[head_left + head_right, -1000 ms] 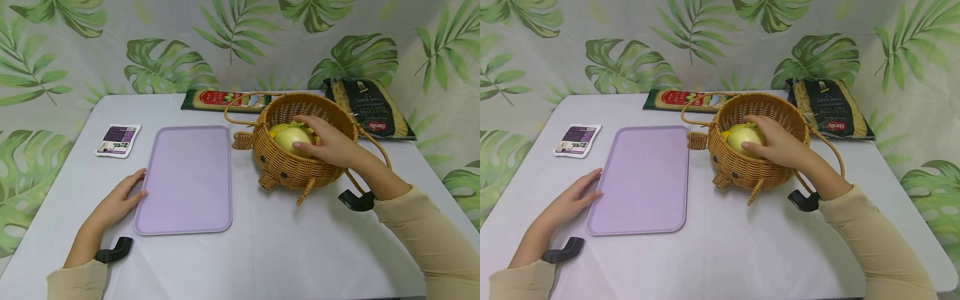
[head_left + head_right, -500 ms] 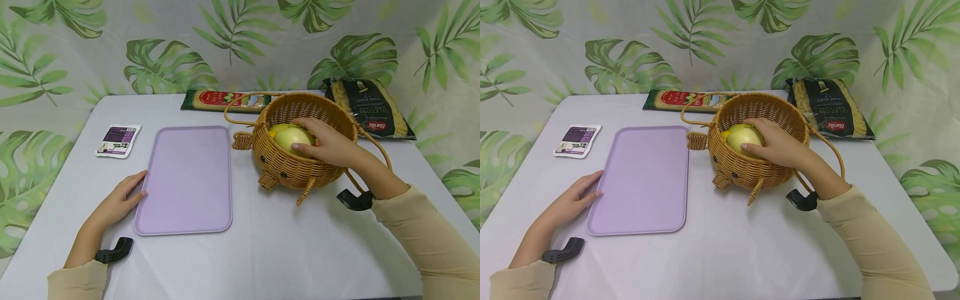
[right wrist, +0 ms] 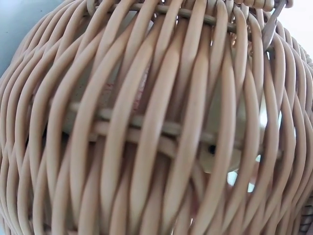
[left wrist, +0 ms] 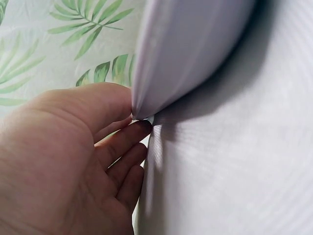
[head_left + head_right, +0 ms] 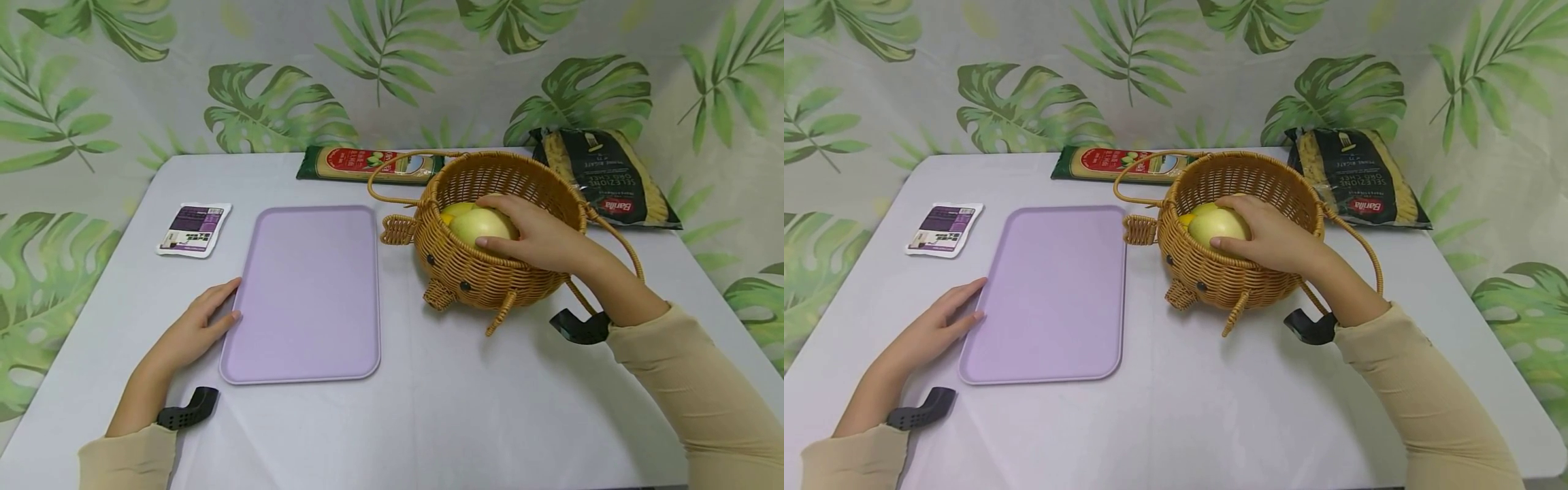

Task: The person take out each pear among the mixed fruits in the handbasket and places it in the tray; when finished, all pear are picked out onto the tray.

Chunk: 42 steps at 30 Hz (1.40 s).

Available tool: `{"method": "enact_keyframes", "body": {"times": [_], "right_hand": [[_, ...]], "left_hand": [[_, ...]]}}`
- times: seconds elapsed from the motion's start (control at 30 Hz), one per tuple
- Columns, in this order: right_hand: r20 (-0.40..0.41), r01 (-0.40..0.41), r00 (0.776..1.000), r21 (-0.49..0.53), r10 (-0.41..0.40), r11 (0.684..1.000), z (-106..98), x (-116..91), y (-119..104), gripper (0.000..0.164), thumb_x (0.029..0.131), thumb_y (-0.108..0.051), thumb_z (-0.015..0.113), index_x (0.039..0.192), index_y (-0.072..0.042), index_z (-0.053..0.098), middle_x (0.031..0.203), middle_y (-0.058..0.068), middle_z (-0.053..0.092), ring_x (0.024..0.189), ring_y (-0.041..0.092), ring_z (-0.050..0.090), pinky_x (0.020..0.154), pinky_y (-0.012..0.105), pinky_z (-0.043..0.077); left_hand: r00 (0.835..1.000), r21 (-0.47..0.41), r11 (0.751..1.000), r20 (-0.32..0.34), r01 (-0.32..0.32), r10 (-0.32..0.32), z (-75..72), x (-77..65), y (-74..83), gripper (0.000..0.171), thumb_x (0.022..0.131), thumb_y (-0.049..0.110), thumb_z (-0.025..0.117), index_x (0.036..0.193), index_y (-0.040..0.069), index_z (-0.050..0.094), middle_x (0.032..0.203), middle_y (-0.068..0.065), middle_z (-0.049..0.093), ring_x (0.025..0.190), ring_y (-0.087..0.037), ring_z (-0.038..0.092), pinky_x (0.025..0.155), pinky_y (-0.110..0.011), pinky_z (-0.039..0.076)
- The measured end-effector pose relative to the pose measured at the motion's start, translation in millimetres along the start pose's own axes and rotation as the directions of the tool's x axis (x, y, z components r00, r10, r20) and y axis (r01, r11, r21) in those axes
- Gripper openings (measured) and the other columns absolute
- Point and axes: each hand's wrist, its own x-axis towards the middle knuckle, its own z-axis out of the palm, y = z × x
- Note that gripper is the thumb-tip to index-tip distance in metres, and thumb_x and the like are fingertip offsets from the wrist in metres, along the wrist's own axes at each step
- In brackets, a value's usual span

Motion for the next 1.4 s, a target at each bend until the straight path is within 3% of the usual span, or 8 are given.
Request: {"method": "enact_keyframes", "body": {"times": [0.53,0.9,1.4], "right_hand": [[0.010,-0.039,0.999,0.014,0.039,0.999,0.2,-0.1,-1.2,0.062,0.087,-0.042,0.056,0.137,-0.013,0.034,0.135,0.010,0.038,0.101,0.025,0.047,0.075,0.041,0.041],[-0.091,-0.045,0.995,0.054,0.049,0.998,2.1,-2.6,-0.5,0.062,0.082,-0.041,0.063,0.133,-0.014,0.040,0.131,0.007,0.042,0.100,0.025,0.048,0.071,0.042,0.045],[-0.265,-0.012,0.963,0.170,0.057,0.985,4.1,-9.3,-0.6,0.062,0.080,-0.030,0.068,0.132,-0.012,0.039,0.127,0.008,0.043,0.096,0.028,0.050,0.067,0.039,0.048]], "left_hand": [[1.000,-0.009,1.000,0.003,0.000,0.000,0.3,-0.3,-1.1,0.056,0.092,0.015,0.052,0.141,0.003,0.027,0.136,-0.025,0.029,0.125,-0.045,0.021,0.096,-0.063,0.016],[1.000,-0.008,1.000,0.001,0.010,-0.010,0.3,-0.9,-1.3,0.057,0.092,0.015,0.052,0.141,0.003,0.027,0.136,-0.025,0.030,0.125,-0.045,0.021,0.096,-0.063,0.017],[1.000,-0.008,1.000,0.006,0.026,-0.026,0.3,-0.4,-0.4,0.057,0.092,0.017,0.052,0.141,0.006,0.027,0.137,-0.024,0.029,0.126,-0.045,0.020,0.096,-0.063,0.017]]}}
